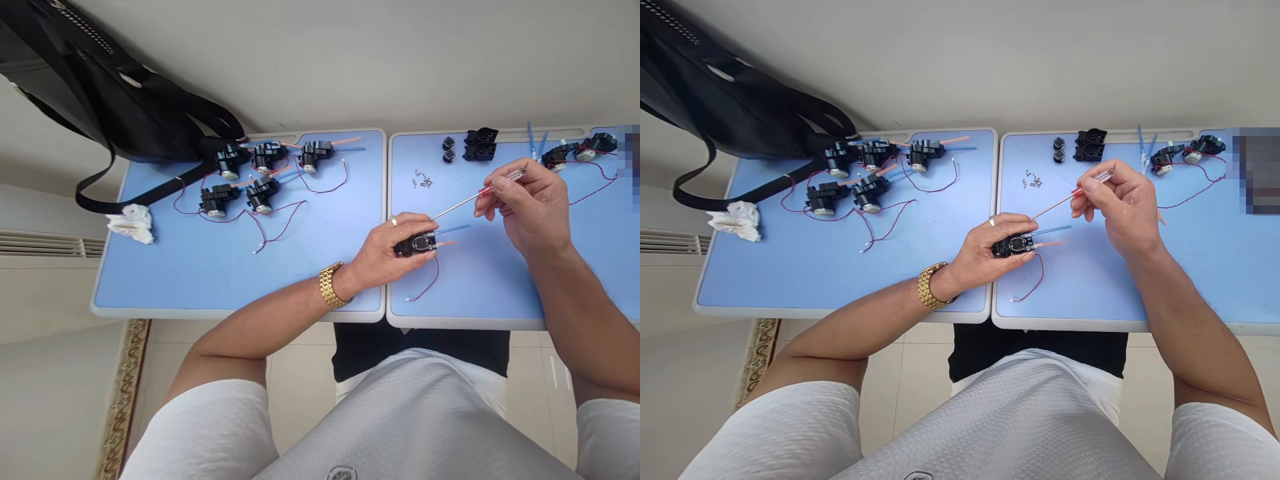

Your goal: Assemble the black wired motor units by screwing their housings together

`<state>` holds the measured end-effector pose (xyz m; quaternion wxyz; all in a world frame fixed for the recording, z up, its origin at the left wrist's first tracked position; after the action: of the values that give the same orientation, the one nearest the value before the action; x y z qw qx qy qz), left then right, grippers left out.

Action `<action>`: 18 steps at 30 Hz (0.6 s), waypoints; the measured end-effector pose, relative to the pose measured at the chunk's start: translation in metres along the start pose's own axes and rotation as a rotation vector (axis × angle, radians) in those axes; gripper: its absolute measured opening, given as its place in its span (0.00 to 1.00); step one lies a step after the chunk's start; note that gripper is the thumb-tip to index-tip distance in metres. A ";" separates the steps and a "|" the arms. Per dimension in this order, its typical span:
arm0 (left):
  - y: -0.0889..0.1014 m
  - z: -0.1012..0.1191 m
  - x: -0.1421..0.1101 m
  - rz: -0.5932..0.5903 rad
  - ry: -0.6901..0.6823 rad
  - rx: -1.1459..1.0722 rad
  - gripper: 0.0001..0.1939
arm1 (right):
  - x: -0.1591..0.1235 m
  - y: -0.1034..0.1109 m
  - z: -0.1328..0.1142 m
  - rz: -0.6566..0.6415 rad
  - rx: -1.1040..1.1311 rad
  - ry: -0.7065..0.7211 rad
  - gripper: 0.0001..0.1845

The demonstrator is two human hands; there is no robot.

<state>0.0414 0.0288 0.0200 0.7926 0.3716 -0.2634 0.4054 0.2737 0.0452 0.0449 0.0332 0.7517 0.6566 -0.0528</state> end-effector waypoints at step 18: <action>-0.001 0.001 -0.001 -0.001 0.008 -0.066 0.27 | -0.015 0.004 -0.011 0.039 -0.121 0.183 0.10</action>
<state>0.0419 0.0268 0.0196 0.8057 0.3439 -0.2734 0.3974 0.2760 0.0317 0.0573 0.0194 0.7626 0.6441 0.0562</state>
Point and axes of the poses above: each hand's wrist, its own x-axis towards the middle knuckle, its own y-axis out of the back of the hand, z = x × y, the point moved 8 cm from there along x, towards the middle knuckle, and after that the axes turned 14 degrees about -y, right-handed, at the moved point
